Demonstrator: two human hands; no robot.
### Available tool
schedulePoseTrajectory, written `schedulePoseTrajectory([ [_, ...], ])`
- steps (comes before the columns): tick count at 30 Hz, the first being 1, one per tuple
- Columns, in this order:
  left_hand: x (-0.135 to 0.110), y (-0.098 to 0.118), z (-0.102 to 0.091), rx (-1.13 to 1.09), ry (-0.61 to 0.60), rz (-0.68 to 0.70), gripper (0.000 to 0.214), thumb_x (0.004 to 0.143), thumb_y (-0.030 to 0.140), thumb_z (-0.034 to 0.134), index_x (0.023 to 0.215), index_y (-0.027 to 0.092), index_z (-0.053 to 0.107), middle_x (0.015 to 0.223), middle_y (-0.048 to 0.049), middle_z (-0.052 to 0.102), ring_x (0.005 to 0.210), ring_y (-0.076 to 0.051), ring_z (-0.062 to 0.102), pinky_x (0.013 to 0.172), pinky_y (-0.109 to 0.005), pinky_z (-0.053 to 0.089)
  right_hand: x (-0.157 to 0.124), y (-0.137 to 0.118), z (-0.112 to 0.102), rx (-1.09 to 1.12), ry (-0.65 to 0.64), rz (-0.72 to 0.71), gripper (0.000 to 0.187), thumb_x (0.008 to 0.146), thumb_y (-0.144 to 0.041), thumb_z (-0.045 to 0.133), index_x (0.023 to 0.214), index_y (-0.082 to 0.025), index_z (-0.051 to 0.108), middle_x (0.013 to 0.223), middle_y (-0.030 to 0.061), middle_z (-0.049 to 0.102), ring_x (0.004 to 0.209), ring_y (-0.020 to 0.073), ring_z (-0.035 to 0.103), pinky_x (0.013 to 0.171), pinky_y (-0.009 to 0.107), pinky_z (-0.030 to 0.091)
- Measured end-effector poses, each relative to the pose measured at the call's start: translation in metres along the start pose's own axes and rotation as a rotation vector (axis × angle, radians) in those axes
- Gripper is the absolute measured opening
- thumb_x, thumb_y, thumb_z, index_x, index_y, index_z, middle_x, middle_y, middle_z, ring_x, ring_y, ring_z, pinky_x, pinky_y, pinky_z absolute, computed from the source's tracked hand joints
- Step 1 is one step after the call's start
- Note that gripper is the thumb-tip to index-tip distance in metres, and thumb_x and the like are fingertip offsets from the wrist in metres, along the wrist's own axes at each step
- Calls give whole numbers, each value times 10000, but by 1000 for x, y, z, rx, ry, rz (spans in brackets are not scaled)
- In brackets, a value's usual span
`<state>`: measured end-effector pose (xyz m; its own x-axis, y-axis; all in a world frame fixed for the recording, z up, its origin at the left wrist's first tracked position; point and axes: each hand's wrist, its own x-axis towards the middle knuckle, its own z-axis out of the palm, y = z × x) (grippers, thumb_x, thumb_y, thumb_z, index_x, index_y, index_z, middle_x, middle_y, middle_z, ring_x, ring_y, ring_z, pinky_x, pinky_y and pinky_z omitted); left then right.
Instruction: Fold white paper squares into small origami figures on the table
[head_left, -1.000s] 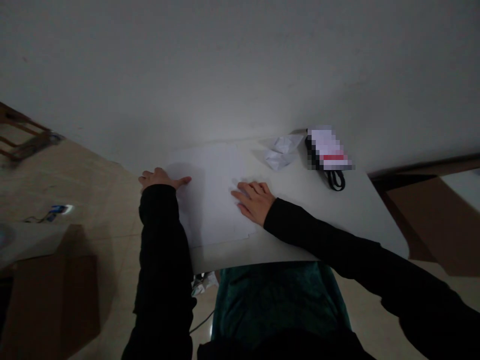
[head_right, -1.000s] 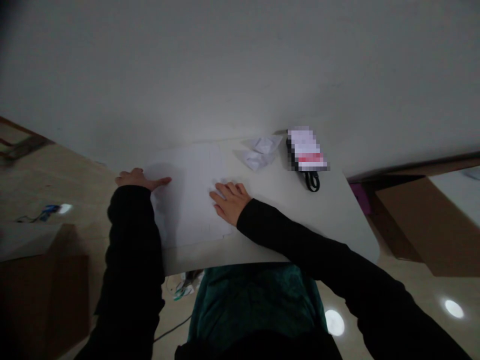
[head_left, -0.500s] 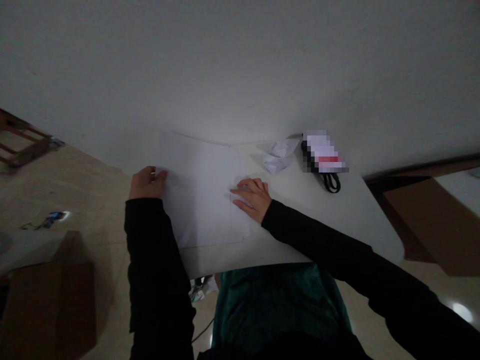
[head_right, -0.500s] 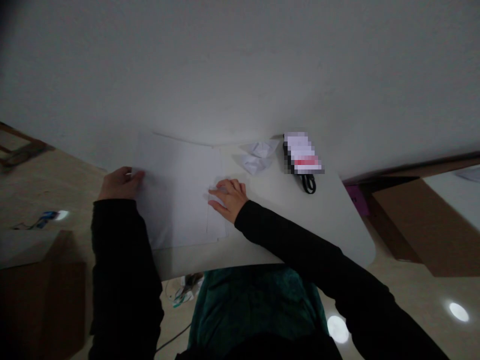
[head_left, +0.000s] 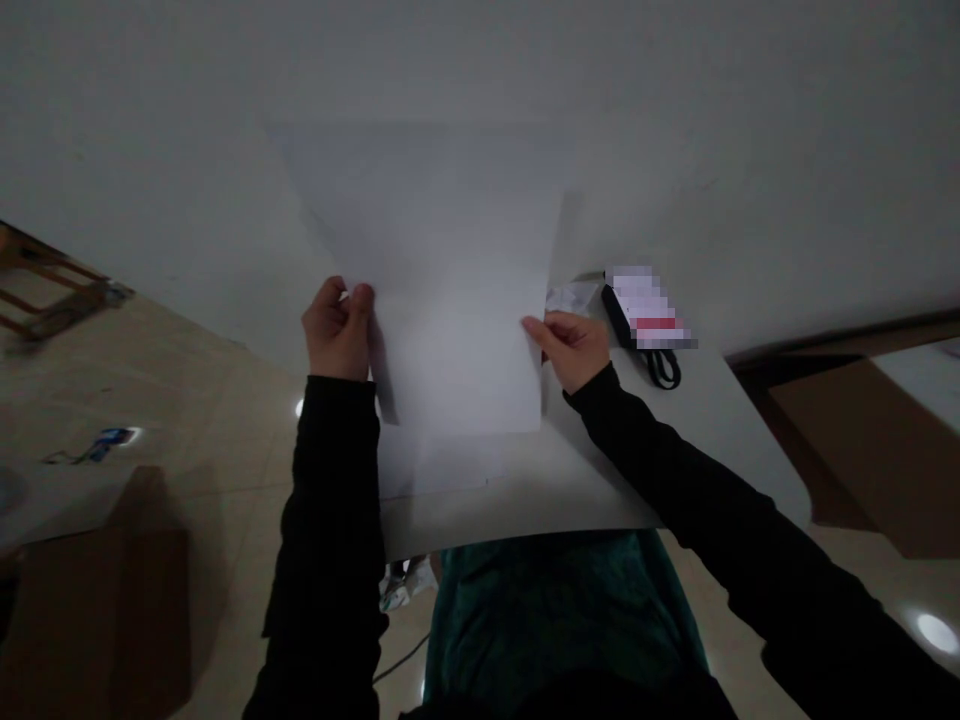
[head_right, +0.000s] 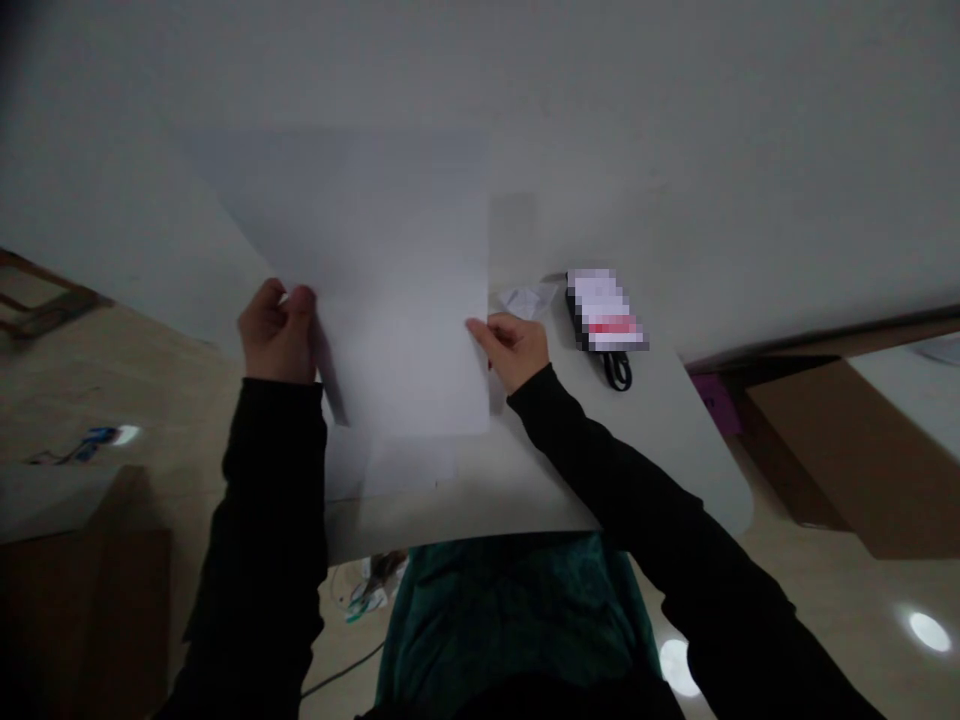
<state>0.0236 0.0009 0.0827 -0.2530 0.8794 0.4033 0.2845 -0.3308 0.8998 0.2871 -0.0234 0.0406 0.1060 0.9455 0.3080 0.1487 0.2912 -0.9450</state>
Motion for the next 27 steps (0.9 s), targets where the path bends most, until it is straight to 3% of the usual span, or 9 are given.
schedulePoseTrajectory([
  [4,-1,-3,14,69,-105,-96,414,730,434,665,589,208,349,466,84,279,380,-47,257,364,-206,181,12,-6,-29,-43,-14,82,408,719,-530,668,491,-210,558,339,-75,376,291,75,331,317,228,221],
  [8,-14,-8,20,91,-248,-235,391,784,485,581,564,210,412,406,75,341,302,-56,301,308,-210,190,18,4,-48,-16,-30,96,311,678,-468,720,533,-210,625,402,-61,457,345,76,369,342,230,254],
  [12,-28,-16,28,19,-446,-375,430,765,597,563,606,205,485,368,65,418,241,-73,330,255,-209,185,21,20,-56,-19,84,83,281,632,-464,750,554,-211,657,441,-55,473,410,79,384,376,233,288],
  [17,-34,-23,38,-53,-506,-397,488,682,650,631,627,175,534,351,59,454,234,-70,342,235,-191,202,25,30,-57,71,40,188,319,589,-460,784,518,-195,620,398,-74,427,358,59,337,347,221,295],
  [21,-35,-26,40,-64,-636,-480,496,651,652,661,652,165,570,354,43,492,220,-78,351,225,-197,207,27,31,-58,205,-21,149,274,606,-434,791,734,-210,698,661,-21,666,507,98,552,480,253,468],
  [23,-36,-27,39,-66,-681,-514,485,653,637,670,677,158,597,376,35,516,227,-82,369,231,-199,222,28,32,-61,205,-34,108,299,610,-436,791,797,-217,712,766,0,705,604,126,615,550,280,512],
  [27,-35,-27,35,-147,-643,-545,462,630,599,710,676,146,633,464,9,582,319,-88,467,306,-198,328,29,36,-65,207,-117,171,336,600,-463,791,831,-232,714,688,-13,690,579,154,631,526,311,533],
])
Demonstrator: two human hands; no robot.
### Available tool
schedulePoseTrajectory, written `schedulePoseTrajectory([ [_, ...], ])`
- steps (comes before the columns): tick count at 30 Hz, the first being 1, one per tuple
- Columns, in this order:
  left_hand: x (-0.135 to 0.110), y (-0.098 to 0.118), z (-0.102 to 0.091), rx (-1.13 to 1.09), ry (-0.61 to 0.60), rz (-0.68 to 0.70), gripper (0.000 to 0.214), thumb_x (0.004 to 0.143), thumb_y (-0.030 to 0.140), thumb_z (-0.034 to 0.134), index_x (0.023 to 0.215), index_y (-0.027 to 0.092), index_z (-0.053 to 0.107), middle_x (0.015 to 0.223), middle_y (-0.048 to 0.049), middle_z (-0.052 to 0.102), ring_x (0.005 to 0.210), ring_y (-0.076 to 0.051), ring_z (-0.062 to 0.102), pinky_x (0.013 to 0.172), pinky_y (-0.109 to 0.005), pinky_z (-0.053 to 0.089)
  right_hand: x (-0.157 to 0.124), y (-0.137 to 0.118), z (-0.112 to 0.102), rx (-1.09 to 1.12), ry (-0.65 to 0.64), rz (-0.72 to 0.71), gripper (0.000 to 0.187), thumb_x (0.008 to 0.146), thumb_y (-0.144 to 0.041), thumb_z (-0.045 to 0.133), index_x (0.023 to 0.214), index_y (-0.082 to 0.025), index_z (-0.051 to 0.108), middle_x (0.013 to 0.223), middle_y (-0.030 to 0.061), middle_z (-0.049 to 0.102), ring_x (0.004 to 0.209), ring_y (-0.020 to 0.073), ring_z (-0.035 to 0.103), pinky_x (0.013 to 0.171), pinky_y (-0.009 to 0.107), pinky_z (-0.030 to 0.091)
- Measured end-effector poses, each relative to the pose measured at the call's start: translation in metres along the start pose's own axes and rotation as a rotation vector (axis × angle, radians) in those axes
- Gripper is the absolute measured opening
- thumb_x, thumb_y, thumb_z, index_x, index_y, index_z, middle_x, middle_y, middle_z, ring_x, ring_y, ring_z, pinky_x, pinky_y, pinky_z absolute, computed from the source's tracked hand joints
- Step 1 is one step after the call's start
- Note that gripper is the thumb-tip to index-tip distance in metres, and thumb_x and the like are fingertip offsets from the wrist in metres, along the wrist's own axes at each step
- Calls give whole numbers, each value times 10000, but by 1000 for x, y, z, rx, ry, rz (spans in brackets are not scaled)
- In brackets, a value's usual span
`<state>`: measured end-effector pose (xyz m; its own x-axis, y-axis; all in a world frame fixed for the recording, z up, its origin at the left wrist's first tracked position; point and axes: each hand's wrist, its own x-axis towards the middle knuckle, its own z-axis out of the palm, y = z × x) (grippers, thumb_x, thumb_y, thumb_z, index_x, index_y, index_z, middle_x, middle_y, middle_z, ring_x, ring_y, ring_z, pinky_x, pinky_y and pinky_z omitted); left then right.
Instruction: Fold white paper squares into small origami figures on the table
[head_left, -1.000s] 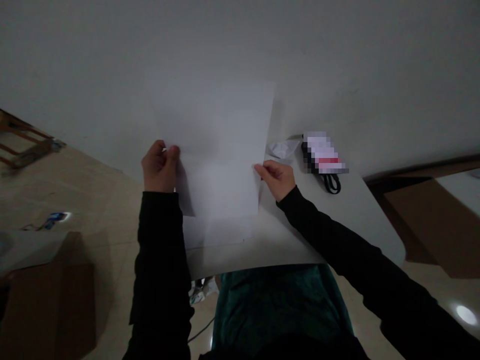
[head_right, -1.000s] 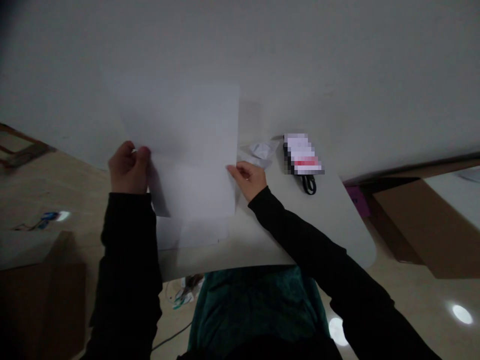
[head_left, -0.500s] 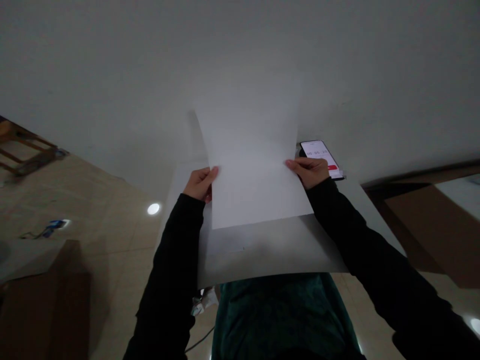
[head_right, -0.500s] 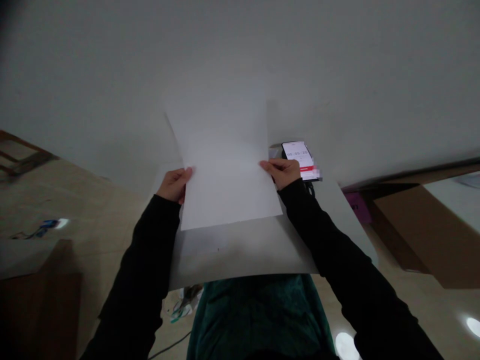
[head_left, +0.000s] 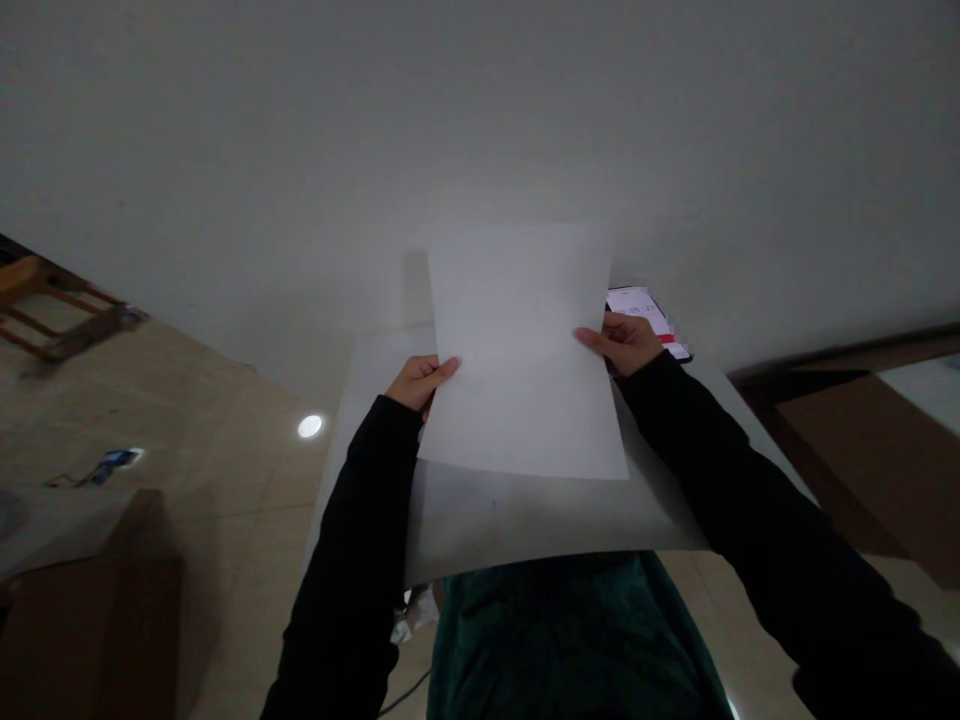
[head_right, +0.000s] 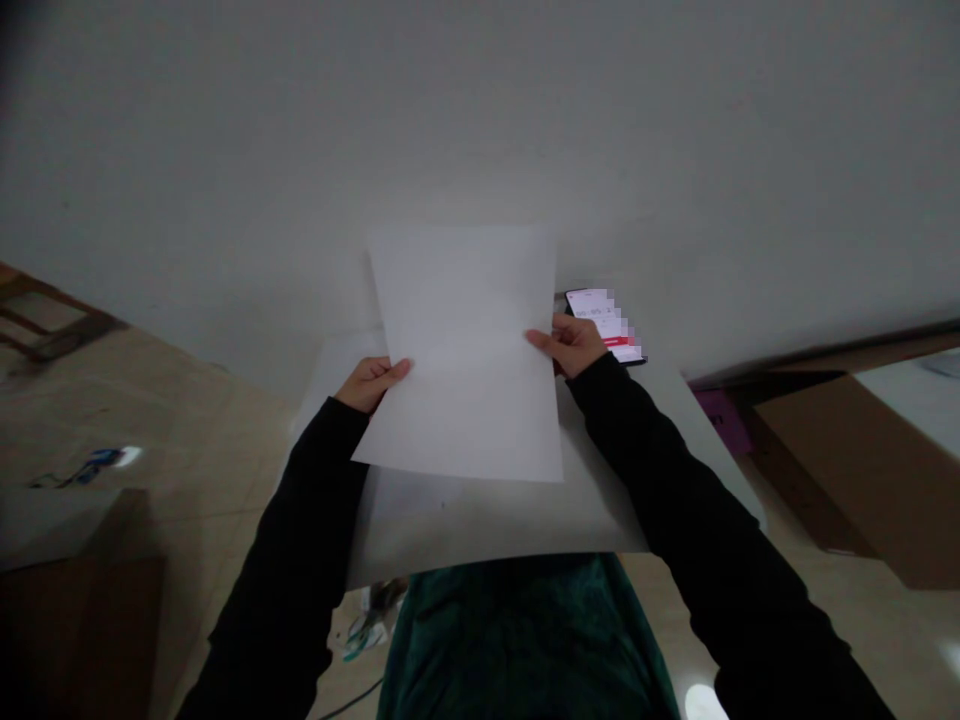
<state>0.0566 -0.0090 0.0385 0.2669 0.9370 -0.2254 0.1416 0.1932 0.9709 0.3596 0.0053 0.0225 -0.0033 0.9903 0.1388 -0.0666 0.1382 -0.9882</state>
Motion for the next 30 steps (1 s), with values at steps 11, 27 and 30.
schedulePoseTrajectory([
  [11,4,-3,6,-39,91,3,486,667,643,658,631,164,586,388,41,504,261,-67,378,265,-184,226,-6,-4,1,-93,25,121,332,614,-482,774,579,-172,660,526,0,627,420,109,519,377,246,389],
  [27,17,4,25,-705,253,43,603,836,649,381,1284,254,469,843,-48,644,611,-152,645,451,-220,455,7,19,13,200,437,-33,279,591,-393,718,795,-211,661,588,-40,595,423,121,540,395,311,520],
  [30,18,-1,37,-613,253,97,678,791,603,530,1389,374,308,974,-38,630,693,-165,661,593,-281,534,1,18,17,92,484,-59,271,670,-381,653,870,-202,688,658,-21,616,438,116,555,406,323,555],
])
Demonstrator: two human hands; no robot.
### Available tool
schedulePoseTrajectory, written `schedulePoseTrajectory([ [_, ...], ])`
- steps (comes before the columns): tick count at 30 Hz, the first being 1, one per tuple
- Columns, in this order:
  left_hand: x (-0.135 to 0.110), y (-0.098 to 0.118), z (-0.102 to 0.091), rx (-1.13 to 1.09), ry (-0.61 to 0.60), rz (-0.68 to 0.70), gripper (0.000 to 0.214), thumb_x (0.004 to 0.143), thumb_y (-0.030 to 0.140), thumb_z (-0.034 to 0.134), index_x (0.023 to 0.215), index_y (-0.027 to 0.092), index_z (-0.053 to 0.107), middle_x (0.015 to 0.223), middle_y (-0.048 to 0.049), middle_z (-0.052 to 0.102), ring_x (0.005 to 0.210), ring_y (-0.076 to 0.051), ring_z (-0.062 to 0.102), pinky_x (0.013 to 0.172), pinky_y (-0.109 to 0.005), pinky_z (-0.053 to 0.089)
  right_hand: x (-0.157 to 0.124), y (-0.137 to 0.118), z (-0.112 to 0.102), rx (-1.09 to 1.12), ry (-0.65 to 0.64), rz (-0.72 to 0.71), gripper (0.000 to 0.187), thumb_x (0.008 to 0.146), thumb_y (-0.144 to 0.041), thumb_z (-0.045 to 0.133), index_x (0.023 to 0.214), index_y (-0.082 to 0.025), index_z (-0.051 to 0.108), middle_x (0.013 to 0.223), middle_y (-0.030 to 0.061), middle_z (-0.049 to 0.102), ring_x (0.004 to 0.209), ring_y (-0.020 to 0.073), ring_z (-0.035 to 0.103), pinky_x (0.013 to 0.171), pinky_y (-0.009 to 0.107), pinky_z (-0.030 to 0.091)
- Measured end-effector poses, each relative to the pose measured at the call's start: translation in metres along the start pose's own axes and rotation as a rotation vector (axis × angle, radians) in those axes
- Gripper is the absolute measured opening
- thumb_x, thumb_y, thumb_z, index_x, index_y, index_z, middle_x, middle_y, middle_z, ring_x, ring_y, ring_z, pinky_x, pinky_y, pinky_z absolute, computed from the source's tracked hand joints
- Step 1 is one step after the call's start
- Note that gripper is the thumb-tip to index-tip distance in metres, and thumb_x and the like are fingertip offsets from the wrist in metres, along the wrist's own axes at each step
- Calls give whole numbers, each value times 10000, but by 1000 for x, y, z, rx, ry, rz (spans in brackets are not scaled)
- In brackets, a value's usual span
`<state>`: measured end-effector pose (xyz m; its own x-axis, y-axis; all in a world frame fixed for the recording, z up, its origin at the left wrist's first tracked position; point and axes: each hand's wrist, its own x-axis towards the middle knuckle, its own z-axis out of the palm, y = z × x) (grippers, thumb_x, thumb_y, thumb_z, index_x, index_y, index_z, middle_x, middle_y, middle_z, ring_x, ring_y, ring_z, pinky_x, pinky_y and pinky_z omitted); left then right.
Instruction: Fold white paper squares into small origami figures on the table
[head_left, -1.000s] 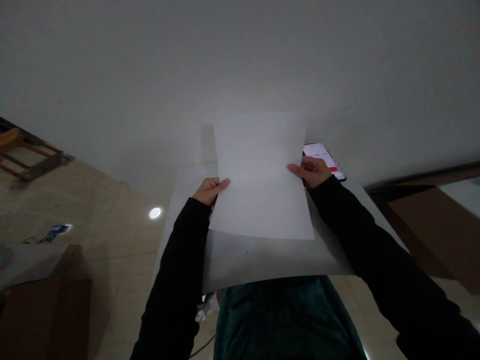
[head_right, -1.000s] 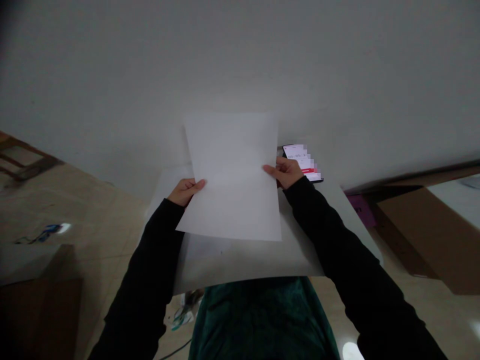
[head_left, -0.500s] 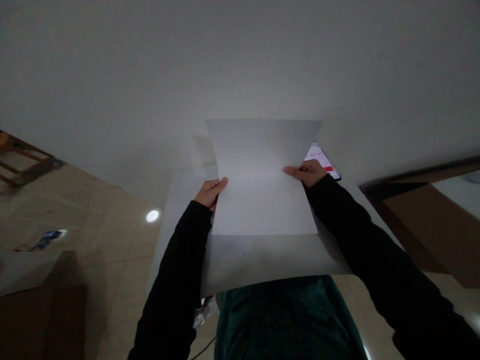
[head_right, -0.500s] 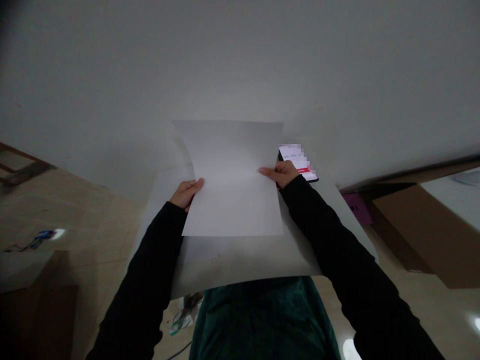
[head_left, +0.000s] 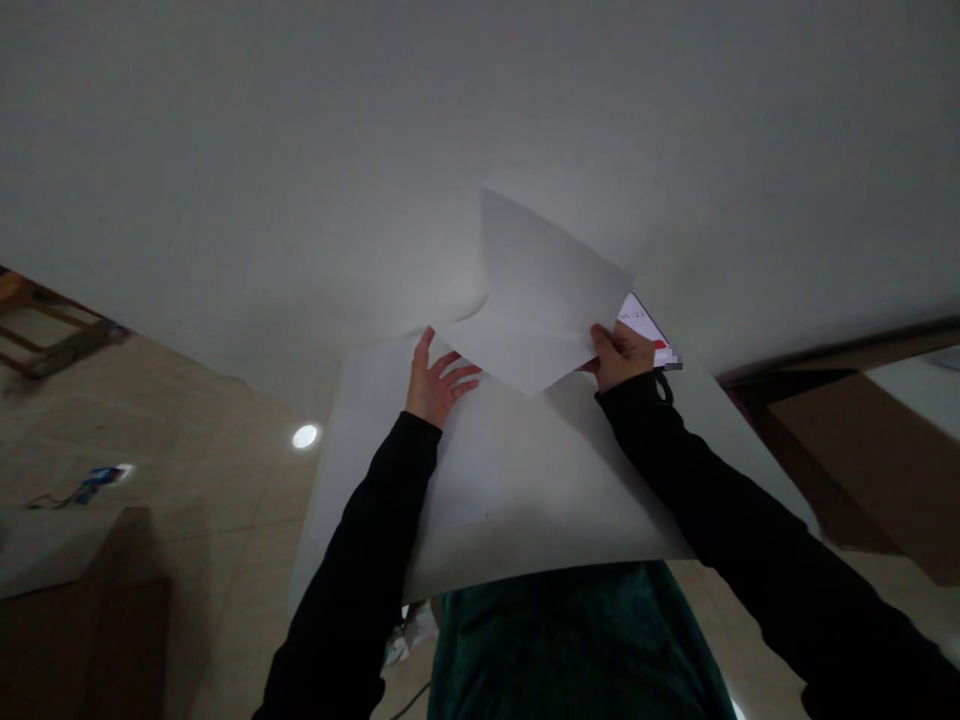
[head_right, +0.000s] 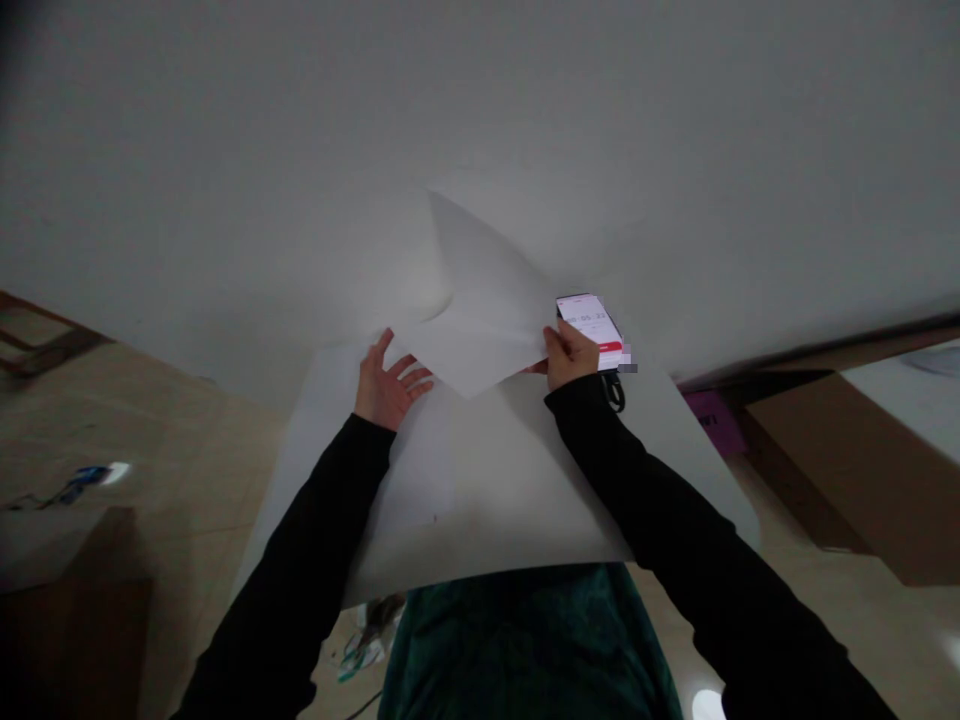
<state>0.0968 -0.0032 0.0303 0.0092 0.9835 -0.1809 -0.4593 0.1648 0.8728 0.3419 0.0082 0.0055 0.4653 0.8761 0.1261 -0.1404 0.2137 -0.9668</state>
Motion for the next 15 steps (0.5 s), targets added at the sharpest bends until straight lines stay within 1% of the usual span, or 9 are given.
schedulePoseTrajectory([
  [1,-1,-4,3,31,-15,17,710,772,589,573,1394,411,281,1021,-35,627,714,-167,661,633,-307,544,-4,-1,0,-40,-4,-28,286,702,-374,625,920,-203,695,711,-6,640,458,123,571,421,338,569],
  [2,-3,-6,5,58,-32,28,708,758,589,595,1382,415,307,1069,-39,623,742,-171,660,663,-324,547,-8,-3,1,-81,-24,-63,311,736,-364,592,985,-209,696,785,12,667,487,133,592,443,358,584],
  [3,-4,-8,8,78,-50,34,674,752,608,591,1351,382,380,1109,-52,620,779,-178,658,684,-332,547,-12,-5,1,-124,-56,-110,338,770,-348,556,1055,-222,685,879,27,686,530,146,617,477,383,599],
  [4,-6,-10,10,91,-68,34,639,750,647,561,1292,319,476,1138,-73,618,827,-191,655,702,-333,545,-16,-8,1,-172,-98,-177,361,798,-324,522,1117,-240,667,979,37,690,598,166,648,532,412,613],
  [6,-10,-9,13,94,-103,25,689,744,749,448,1118,194,615,1148,-122,625,935,-229,641,739,-341,542,-23,-13,1,-270,-197,-380,394,824,-258,475,1181,-284,640,1161,30,656,848,224,684,733,482,608],
  [8,-14,-6,15,93,-132,29,813,708,834,344,1016,145,646,1106,-155,648,1018,-271,624,779,-375,539,-28,-18,-1,-364,-303,-595,425,825,-195,455,1185,-328,637,1311,-10,573,1126,263,599,946,517,514],
  [10,-15,-4,17,102,-138,68,879,659,882,317,1000,140,641,1054,-164,670,1063,-299,614,809,-410,533,-33,-22,-3,-442,-420,-716,448,825,-160,447,1175,-363,638,1409,-62,473,1270,273,486,1043,510,435],
  [12,-14,-4,17,113,-95,148,842,630,872,405,984,144,636,1015,-157,685,1071,-299,616,823,-411,531,-36,-22,-4,-503,-517,-739,453,834,-155,441,1173,-386,633,1453,-97,406,1309,274,441,1046,499,434],
  [15,-7,-8,13,149,64,292,624,618,688,665,926,145,643,954,-123,705,998,-259,650,806,-372,540,-41,-20,-2,-551,-609,-762,480,847,-135,404,1203,-385,608,1490,-104,339,1334,266,406,1033,497,444],
])
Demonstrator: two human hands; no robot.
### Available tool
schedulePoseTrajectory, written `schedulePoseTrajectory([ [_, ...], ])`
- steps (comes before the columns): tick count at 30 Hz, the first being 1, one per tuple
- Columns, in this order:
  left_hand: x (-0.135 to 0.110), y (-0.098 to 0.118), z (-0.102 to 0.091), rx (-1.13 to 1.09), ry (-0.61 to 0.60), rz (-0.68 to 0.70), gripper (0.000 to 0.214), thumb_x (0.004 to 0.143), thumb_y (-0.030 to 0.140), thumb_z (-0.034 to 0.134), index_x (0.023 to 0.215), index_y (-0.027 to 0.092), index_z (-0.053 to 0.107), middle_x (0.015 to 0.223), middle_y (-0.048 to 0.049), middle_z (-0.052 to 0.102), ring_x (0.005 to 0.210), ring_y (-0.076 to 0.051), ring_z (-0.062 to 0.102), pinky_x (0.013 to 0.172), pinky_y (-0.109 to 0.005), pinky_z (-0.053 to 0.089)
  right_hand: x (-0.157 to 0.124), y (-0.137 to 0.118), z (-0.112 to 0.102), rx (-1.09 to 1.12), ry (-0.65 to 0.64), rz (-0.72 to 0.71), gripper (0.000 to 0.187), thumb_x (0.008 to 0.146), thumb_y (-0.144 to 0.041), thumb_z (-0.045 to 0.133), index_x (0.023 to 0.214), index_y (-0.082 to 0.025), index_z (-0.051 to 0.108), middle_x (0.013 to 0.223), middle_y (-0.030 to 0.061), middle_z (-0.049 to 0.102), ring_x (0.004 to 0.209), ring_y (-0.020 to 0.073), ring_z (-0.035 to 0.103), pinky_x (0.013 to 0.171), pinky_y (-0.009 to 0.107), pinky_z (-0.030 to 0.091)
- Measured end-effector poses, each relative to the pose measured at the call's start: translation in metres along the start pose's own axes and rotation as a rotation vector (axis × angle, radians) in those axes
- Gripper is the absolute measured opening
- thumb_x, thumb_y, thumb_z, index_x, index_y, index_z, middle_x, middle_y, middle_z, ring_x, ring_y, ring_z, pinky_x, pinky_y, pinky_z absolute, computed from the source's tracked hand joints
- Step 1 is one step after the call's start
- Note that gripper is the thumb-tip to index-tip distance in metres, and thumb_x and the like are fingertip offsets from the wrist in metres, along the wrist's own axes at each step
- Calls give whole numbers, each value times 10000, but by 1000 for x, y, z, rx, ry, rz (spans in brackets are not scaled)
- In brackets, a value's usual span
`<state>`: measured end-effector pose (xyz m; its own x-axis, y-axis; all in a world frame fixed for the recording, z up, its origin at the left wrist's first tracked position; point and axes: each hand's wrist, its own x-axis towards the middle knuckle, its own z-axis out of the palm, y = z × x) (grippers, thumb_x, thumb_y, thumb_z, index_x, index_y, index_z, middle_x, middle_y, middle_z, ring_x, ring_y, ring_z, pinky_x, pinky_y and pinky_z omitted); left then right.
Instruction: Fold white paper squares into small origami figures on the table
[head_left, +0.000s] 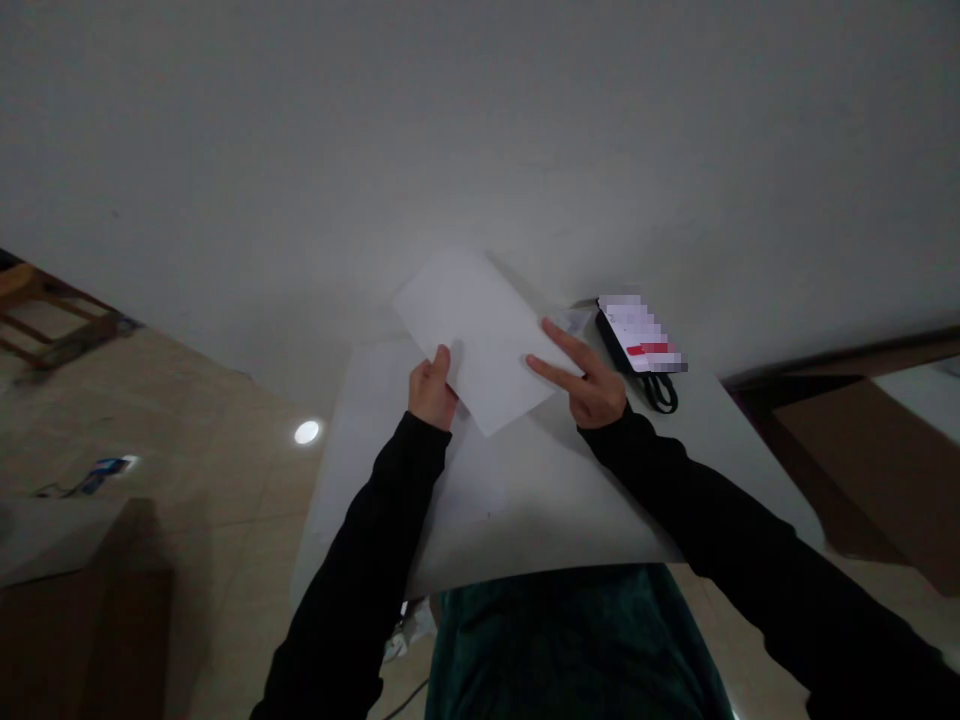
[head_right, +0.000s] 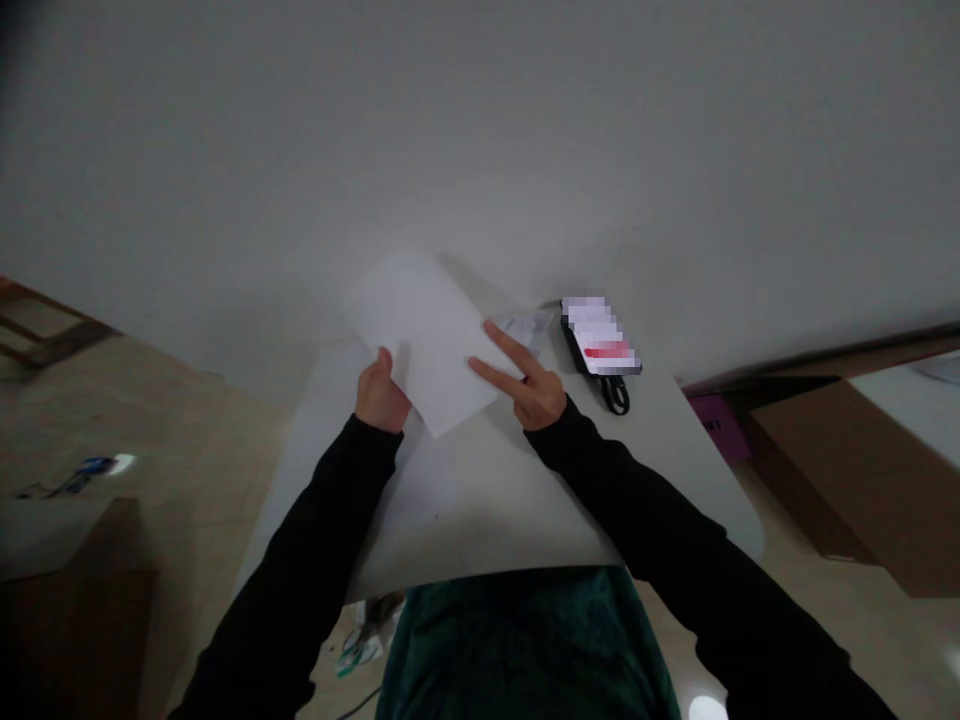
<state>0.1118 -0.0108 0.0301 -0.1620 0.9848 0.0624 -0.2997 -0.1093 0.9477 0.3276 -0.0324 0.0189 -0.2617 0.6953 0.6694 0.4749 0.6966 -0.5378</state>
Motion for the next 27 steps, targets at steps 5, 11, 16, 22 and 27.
schedulePoseTrajectory([
  [5,11,-3,-17,229,248,144,359,612,453,779,773,148,677,833,-61,721,806,-181,672,732,-311,553,4,-2,7,71,-98,-113,714,767,-49,416,1425,-318,352,1543,6,249,1384,235,324,1092,487,364],
  [11,9,19,-21,308,294,299,329,613,416,787,804,161,709,856,-56,735,820,-187,675,799,-342,558,6,-3,12,381,-133,100,992,674,-272,700,1481,-263,123,1462,149,371,1337,279,390,1061,540,354],
  [16,-13,27,-3,346,-16,253,330,612,405,795,835,174,719,852,-67,733,799,-224,686,783,-402,569,9,-11,13,543,-10,280,883,652,-501,746,1391,-266,325,1345,144,514,1231,278,513,1003,509,434],
  [22,-24,38,29,335,-195,385,580,627,369,805,1154,223,613,1170,-100,633,1123,-291,589,970,-441,471,17,-21,-3,463,219,476,389,658,-507,732,892,-206,655,925,86,718,831,245,681,740,434,579],
  [27,-26,26,45,260,-110,388,715,719,412,734,1339,267,409,1228,-118,581,1131,-274,580,959,-434,466,18,-18,-2,353,352,517,344,616,-482,758,805,-207,674,853,81,729,758,241,681,684,421,583],
])
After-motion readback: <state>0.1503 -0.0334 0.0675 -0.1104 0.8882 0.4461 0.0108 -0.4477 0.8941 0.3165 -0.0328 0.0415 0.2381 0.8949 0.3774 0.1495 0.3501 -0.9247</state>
